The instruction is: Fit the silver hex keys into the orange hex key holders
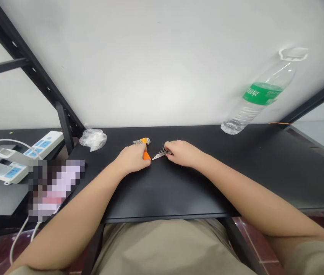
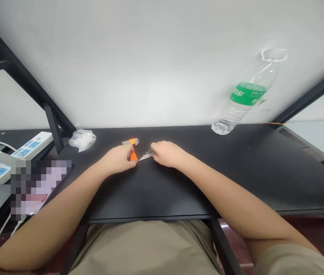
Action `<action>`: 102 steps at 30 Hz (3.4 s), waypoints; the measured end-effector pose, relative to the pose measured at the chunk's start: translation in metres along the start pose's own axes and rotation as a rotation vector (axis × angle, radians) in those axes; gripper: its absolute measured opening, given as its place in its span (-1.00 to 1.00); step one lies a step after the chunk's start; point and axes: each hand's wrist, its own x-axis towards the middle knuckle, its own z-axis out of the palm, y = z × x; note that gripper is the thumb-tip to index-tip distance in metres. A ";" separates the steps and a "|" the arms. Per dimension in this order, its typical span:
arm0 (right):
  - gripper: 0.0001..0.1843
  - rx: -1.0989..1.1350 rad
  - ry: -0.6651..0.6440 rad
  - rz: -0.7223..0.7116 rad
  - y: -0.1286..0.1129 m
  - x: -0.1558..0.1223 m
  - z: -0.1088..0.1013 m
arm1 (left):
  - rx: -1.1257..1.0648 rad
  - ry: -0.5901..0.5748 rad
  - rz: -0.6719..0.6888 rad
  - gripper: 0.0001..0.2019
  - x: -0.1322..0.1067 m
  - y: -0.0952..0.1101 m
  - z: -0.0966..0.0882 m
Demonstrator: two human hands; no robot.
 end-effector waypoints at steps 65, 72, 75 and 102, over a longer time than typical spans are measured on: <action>-0.85 0.171 0.071 -0.125 0.039 -0.003 -0.011 | -0.754 0.195 0.028 -0.63 0.012 -0.007 0.023; -0.76 0.431 0.190 -0.180 0.028 -0.005 -0.014 | -0.970 0.219 0.108 -0.58 0.015 -0.007 0.025; -0.75 0.458 0.213 -0.181 0.026 -0.004 -0.013 | -0.998 0.219 0.125 -0.58 0.014 -0.006 0.026; -0.53 1.502 -0.133 0.267 -0.023 0.011 0.027 | -0.351 0.209 0.176 -0.49 -0.002 0.014 0.018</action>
